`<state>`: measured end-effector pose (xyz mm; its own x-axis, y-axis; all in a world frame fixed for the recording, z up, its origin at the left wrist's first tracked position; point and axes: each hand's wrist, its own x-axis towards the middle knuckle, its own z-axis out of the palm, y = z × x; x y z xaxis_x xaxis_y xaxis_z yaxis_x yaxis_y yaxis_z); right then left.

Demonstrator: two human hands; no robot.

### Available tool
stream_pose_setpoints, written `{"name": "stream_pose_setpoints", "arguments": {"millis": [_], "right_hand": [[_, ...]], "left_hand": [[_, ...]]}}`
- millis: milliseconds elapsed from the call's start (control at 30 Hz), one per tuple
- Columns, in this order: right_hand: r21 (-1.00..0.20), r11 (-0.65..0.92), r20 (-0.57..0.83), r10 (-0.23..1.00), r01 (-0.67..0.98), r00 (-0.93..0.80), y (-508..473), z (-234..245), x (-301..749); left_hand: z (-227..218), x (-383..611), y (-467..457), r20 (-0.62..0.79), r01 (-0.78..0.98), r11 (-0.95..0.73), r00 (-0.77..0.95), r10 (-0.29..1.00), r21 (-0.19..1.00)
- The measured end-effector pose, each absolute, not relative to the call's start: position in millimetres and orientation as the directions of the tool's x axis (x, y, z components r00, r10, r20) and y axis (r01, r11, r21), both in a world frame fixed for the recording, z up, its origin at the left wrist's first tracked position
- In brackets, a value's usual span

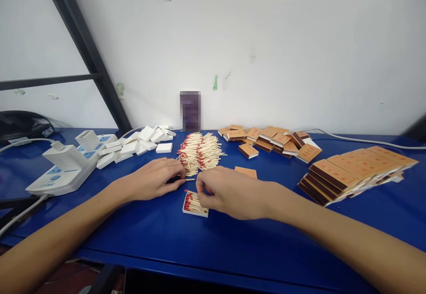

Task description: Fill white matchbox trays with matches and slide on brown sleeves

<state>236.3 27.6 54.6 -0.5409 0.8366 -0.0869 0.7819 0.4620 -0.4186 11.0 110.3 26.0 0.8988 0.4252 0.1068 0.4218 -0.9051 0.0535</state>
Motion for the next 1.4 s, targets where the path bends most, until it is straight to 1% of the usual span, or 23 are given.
{"name": "stream_pose_setpoints", "arguments": {"millis": [167,400,500,567,667,733,800,900,967,1100,1233,1300,1400], "right_hand": [[-0.398,0.456,-0.072,0.850,0.796,-0.522,21,51,229],[-0.406,0.452,-0.039,0.860,0.794,-0.509,25,50,234],[-0.381,0.448,-0.042,0.866,0.809,-0.499,25,51,235],[-0.370,0.434,-0.054,0.873,0.821,-0.485,26,51,237],[-0.410,0.416,-0.051,0.878,0.812,-0.476,29,52,243],[-0.443,0.414,-0.021,0.882,0.795,-0.471,31,52,249],[-0.474,0.417,0.032,0.888,0.775,-0.458,32,51,254],[-0.552,0.447,0.156,0.884,0.704,-0.440,30,45,257],[-0.564,0.503,0.225,0.856,0.654,-0.464,28,37,255],[-0.509,0.604,0.299,0.792,0.613,-0.533,25,21,252],[-0.529,0.610,0.301,0.785,0.590,-0.542,24,14,250],[-0.523,0.613,0.282,0.780,0.592,-0.559,24,15,250],[-0.463,0.639,0.274,0.762,0.614,-0.587,25,14,253]], "left_hand": [[27,11,108,0.095,0.420,-0.907,0.902,0.421,0.038],[29,11,107,0.088,0.415,-0.908,0.904,0.419,0.063],[34,10,106,0.123,0.418,-0.901,0.894,0.431,0.116],[38,10,103,0.144,0.401,-0.899,0.893,0.427,0.176],[42,13,93,0.150,0.340,-0.897,0.908,0.392,0.283],[42,17,86,0.136,0.303,-0.894,0.922,0.363,0.331],[40,21,80,0.117,0.281,-0.893,0.933,0.340,0.352],[35,26,77,0.093,0.266,-0.889,0.943,0.321,0.373],[32,28,78,0.089,0.263,-0.888,0.944,0.317,0.378],[31,28,80,0.112,0.258,-0.895,0.942,0.318,0.364],[33,26,83,0.143,0.290,-0.895,0.925,0.353,0.338],[34,23,88,0.167,0.319,-0.907,0.913,0.371,0.275],[35,16,101,0.191,0.384,-0.918,0.898,0.397,0.103]]}}
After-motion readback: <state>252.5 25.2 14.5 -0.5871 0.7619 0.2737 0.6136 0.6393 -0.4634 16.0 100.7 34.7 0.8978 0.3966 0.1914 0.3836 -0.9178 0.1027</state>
